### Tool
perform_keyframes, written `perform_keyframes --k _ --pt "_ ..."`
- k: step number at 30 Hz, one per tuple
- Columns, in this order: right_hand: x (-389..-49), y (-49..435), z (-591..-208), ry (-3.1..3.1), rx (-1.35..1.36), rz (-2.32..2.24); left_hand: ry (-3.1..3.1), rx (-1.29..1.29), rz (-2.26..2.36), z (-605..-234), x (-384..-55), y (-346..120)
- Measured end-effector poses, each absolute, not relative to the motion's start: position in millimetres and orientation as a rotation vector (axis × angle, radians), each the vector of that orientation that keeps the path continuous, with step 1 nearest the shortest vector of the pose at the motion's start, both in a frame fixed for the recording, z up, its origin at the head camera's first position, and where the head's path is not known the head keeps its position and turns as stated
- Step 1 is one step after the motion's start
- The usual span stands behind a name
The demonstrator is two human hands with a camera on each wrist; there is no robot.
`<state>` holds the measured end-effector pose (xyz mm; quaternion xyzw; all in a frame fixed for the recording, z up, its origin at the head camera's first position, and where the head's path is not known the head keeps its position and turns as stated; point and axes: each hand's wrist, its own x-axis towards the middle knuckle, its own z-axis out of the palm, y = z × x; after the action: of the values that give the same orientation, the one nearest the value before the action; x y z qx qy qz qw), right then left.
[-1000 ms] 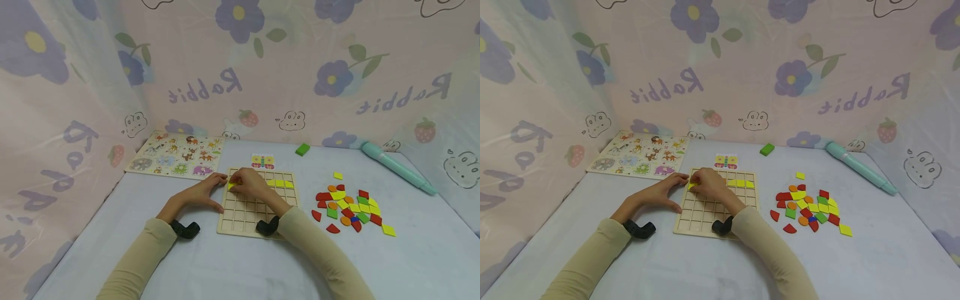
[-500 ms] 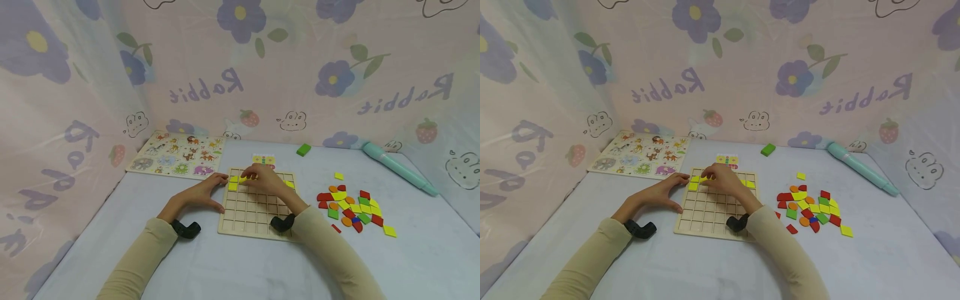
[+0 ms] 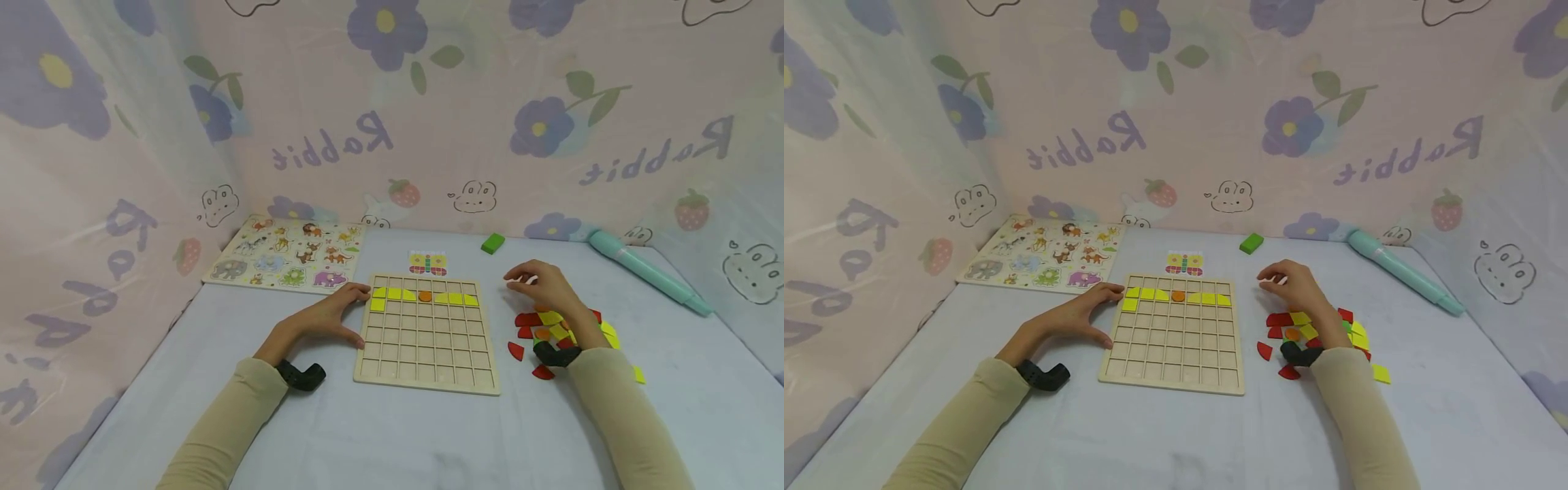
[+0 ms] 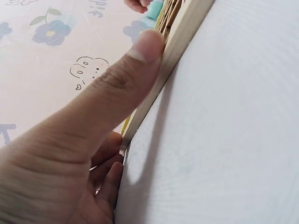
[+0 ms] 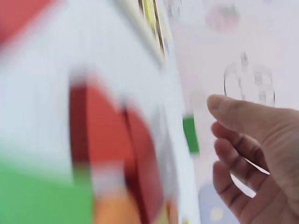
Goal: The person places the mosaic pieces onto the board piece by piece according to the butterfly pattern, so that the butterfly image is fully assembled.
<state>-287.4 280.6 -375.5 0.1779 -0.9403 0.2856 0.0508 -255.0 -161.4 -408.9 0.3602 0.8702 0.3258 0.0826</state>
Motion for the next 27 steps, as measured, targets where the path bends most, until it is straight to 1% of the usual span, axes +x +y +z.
perform_keyframes --k 4,9,15,27 --pt "-287 311 -378 -2.898 0.403 0.856 2.608 1.099 0.977 -410 -255 -162" --pt "-289 332 -384 -2.956 0.279 0.893 2.583 1.030 0.977 -407 -255 -161" --pt "-290 341 -389 -3.044 0.196 0.882 2.576 1.000 0.961 -405 -255 -159" --pt "-293 342 -391 -3.055 0.167 0.818 2.584 0.995 0.954 -407 -256 -160"
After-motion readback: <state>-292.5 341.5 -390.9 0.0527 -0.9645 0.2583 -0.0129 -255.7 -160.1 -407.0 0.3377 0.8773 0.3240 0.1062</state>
